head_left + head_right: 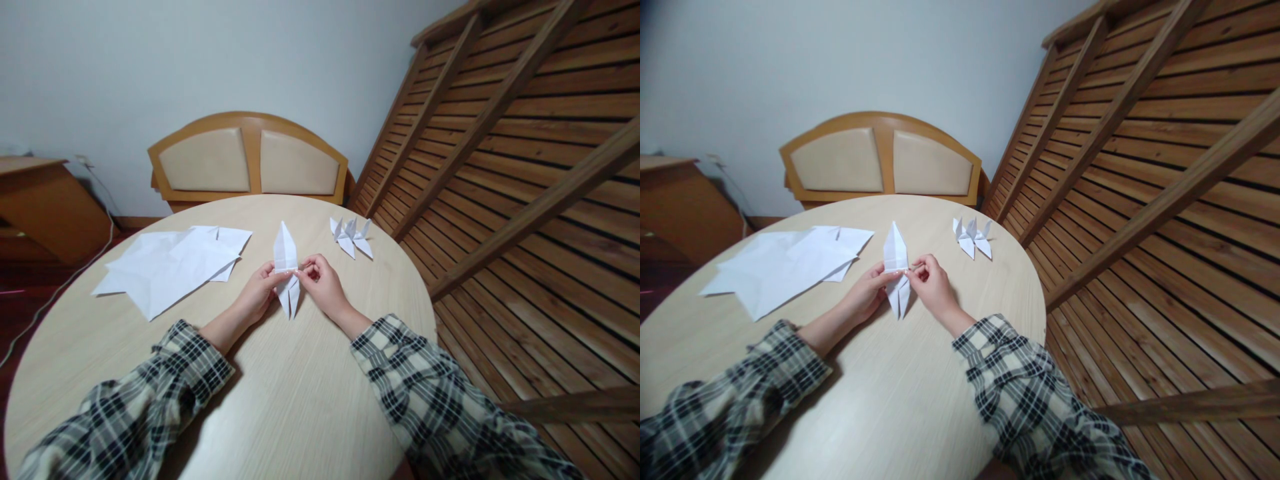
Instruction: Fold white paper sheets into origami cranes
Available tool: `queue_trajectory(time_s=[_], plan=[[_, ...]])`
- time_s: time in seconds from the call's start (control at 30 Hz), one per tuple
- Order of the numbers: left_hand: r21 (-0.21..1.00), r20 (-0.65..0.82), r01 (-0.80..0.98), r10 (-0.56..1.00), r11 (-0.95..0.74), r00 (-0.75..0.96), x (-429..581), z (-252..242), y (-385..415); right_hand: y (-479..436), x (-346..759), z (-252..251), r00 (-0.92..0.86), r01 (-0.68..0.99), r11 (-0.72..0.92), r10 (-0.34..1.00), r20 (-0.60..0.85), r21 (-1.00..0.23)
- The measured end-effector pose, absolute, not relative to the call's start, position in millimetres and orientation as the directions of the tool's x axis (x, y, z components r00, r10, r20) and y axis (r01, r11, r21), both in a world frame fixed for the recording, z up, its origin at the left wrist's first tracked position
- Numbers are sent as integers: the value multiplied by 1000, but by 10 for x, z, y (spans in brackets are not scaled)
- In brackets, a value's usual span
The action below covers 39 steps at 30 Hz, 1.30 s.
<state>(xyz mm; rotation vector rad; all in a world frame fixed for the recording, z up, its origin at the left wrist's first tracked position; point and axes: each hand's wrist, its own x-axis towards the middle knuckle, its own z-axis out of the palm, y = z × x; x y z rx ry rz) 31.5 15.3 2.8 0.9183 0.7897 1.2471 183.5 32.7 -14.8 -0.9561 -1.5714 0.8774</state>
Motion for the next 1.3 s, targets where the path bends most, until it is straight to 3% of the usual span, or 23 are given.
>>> queue_trajectory(time_s=[0.37,0.57,0.97,1.3], plan=[[936,-1,-350,991,48,133,309,-62,167,301,1826,-128,-209,195,399,910,359,-896],[955,-6,-289,978,68,208,311,-67,136,341,1821,-170,-209,173,276,948,238,-945],[987,26,-161,956,22,291,326,-31,116,325,1822,-146,-225,102,327,928,298,-940],[999,31,25,936,-43,350,315,-54,103,340,1837,-136,-214,25,239,950,228,-971]])
